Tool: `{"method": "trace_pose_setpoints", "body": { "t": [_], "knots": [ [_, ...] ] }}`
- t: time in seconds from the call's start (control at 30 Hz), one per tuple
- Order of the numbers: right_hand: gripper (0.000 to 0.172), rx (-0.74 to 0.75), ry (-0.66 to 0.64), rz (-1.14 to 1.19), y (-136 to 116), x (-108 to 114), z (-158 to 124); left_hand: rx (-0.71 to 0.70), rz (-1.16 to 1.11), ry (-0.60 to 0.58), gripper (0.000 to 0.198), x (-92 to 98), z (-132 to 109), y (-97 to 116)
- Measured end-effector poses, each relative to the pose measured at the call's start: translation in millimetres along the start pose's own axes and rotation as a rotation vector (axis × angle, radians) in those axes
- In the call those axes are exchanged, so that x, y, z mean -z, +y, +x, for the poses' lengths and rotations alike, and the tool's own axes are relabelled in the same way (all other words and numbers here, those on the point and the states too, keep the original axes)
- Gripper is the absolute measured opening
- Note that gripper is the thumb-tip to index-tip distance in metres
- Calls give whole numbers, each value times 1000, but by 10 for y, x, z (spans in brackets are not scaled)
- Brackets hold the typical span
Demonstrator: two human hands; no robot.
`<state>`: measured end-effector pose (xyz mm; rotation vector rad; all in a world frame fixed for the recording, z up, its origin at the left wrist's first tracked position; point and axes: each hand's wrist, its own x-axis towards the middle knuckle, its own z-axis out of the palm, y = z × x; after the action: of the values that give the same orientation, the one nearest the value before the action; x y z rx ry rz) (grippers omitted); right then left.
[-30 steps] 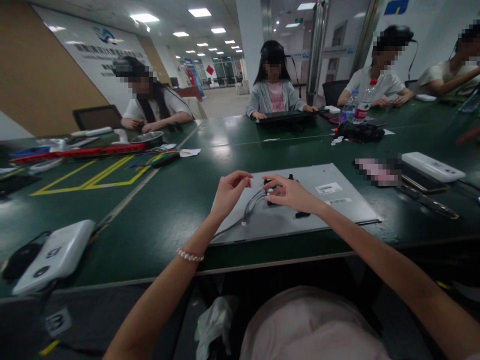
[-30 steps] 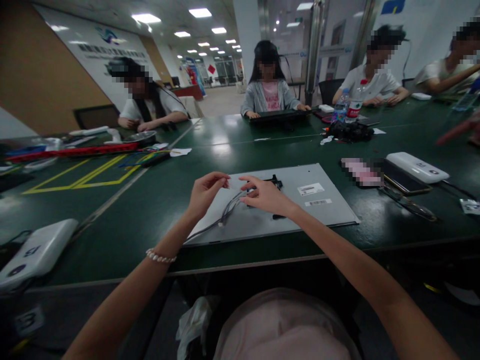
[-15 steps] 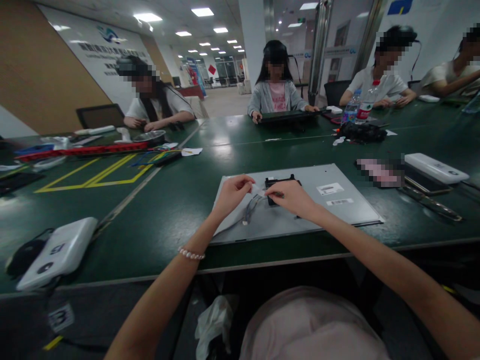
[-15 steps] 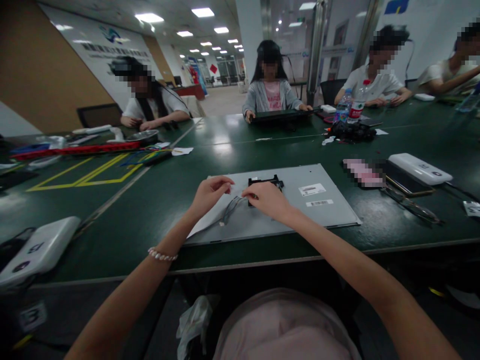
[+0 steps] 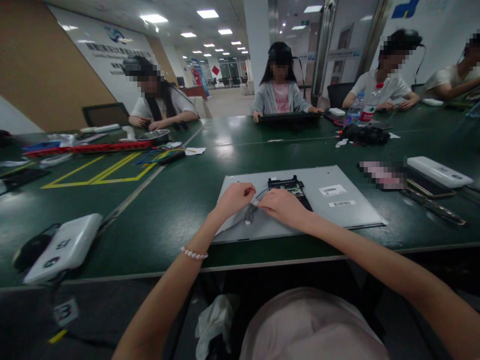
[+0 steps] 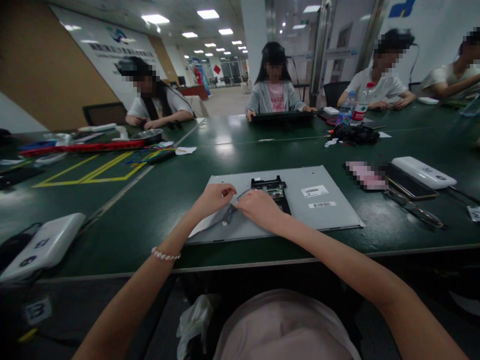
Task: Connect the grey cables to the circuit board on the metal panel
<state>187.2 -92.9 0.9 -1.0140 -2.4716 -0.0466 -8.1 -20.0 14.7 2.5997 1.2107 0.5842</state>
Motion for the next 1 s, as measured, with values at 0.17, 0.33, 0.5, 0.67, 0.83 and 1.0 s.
{"method": "trace_pose_setpoints", "body": {
  "t": [0.17,0.33,0.5,0.67,0.83,1.0],
  "knots": [
    [18,19,-6,-52,-24,-27,13,-15,106,-66,24,23,-17,22],
    [17,39,-29,-66,-40,-53,13,15,128,-118,19,12,-25,-28],
    [17,38,-41,-91,-37,-78,-2,8,117,-123,13,-3,-29,-51],
    [20,66,-55,-150,-35,-93,-11,-15,87,-43,13,18,-19,-25],
    [21,62,-78,-159,-37,-84,-3,-27,62,-80,11,20,-20,-27],
    [22,80,-101,-161,-38,-85,-10,-14,72,-152,10,-3,-28,-25]
  ]
}}
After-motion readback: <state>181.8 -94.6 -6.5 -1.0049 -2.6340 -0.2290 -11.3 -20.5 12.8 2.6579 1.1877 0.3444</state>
